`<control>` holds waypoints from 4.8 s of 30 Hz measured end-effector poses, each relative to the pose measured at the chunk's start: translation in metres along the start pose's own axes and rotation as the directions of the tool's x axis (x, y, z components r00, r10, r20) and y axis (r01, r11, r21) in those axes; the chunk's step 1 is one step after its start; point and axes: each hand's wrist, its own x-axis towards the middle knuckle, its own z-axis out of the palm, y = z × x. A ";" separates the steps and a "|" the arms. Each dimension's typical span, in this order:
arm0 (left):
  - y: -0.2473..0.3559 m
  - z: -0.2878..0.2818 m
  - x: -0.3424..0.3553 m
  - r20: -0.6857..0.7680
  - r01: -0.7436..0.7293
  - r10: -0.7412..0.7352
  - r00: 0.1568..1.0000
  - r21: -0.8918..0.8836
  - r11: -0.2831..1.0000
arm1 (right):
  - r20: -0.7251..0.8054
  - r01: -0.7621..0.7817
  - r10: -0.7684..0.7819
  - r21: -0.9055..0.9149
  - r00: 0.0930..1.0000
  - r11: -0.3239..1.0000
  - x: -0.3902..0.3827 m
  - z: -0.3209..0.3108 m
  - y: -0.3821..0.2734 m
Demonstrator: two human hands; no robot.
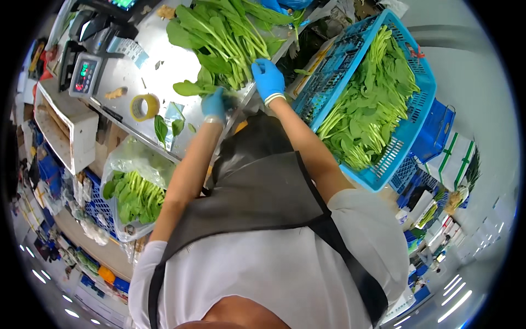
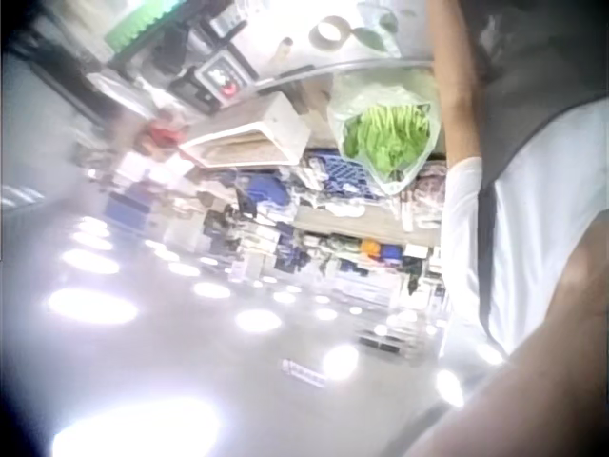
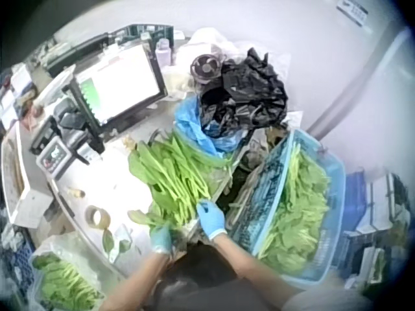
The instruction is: The person takes bundles of leafy greens from a crate, removes individual yellowed or damaged leaves by hand, and places the sorted greens into plastic bags on a table or back into a crate.
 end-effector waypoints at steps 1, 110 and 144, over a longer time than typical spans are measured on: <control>0.008 -0.013 -0.011 -0.019 -0.096 0.098 0.995 0.065 0.993 | -0.014 -0.001 0.001 0.016 1.000 1.000 0.002 0.002 -0.003; 0.101 -0.076 -0.122 0.472 -0.013 0.337 0.814 -0.566 0.824 | 0.559 0.735 -0.605 -0.014 0.568 0.677 -0.070 -0.044 -0.089; 0.100 -0.090 -0.096 0.323 -0.090 0.257 0.911 -0.454 0.887 | 0.824 -0.789 -0.323 0.552 0.466 0.269 0.035 -0.070 -0.045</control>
